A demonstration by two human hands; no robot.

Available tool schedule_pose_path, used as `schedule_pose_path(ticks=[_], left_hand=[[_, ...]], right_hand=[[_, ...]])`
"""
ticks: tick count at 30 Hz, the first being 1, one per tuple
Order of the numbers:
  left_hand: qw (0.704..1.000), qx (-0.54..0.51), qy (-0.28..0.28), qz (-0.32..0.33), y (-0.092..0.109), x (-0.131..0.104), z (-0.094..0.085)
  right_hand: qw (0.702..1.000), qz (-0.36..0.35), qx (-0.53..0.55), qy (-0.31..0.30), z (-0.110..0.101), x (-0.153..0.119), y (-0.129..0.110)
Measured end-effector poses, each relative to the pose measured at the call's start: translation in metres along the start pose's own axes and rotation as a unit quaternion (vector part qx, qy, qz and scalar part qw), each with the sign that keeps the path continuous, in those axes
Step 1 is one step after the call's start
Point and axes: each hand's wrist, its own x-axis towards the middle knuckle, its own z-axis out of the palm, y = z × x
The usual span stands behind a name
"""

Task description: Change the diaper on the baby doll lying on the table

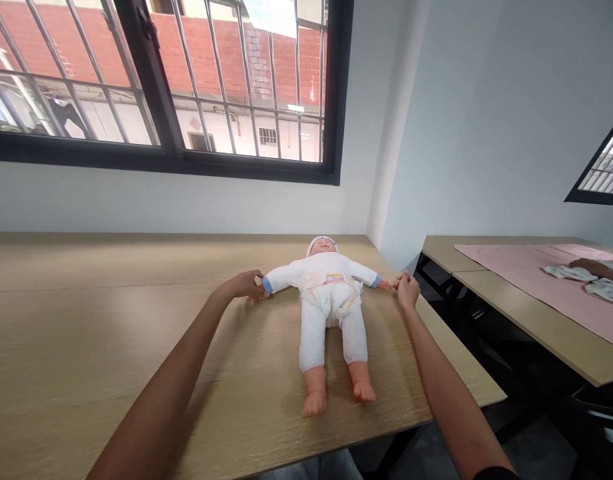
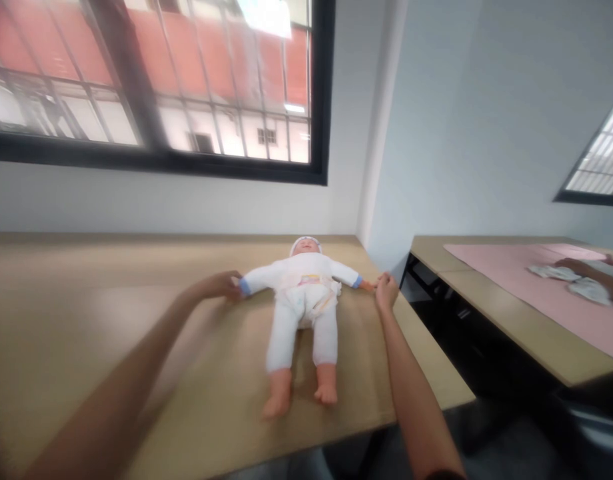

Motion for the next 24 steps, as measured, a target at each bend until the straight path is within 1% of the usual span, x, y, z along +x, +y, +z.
schedule_pose_path(ticks=[3, 4, 6, 8, 11, 13, 16, 19, 22, 24], left_hand=[[1.000, 0.003, 0.002, 0.001, -0.004, 0.003, 0.000], [1.000, 0.005, 0.004, 0.004, -0.005, 0.004, 0.000], [1.000, 0.009, 0.007, 0.010, -0.007, 0.005, -0.001], [1.000, 0.013, 0.010, 0.017, -0.008, 0.005, -0.001], [0.999, 0.022, 0.017, 0.019, -0.009, 0.006, 0.000], [0.999, 0.028, 0.019, 0.019, -0.009, 0.007, 0.000], [0.999, 0.036, 0.011, 0.021, -0.010, 0.008, -0.001], [0.999, 0.037, 0.003, 0.028, -0.013, 0.007, -0.004], [0.999, 0.034, -0.003, 0.038, -0.017, 0.006, -0.007], [0.999, 0.035, -0.006, 0.035, -0.019, 0.006, -0.007]], right_hand=[[0.997, 0.066, -0.026, 0.005, -0.002, -0.001, -0.003], [0.997, 0.071, -0.037, 0.013, -0.002, -0.001, -0.004], [0.997, 0.063, -0.043, 0.026, -0.003, -0.002, -0.006], [0.998, 0.055, -0.027, 0.018, -0.004, -0.002, -0.007], [0.997, 0.075, -0.018, -0.014, -0.004, -0.002, -0.008], [0.996, 0.087, -0.030, -0.008, -0.005, -0.002, -0.007], [0.997, 0.074, -0.026, 0.012, -0.006, -0.002, -0.007], [0.998, 0.069, 0.001, -0.009, -0.006, -0.004, -0.009], [0.996, 0.078, -0.028, -0.019, -0.006, -0.006, -0.012], [0.995, 0.080, -0.059, -0.003, -0.007, -0.006, -0.013]])
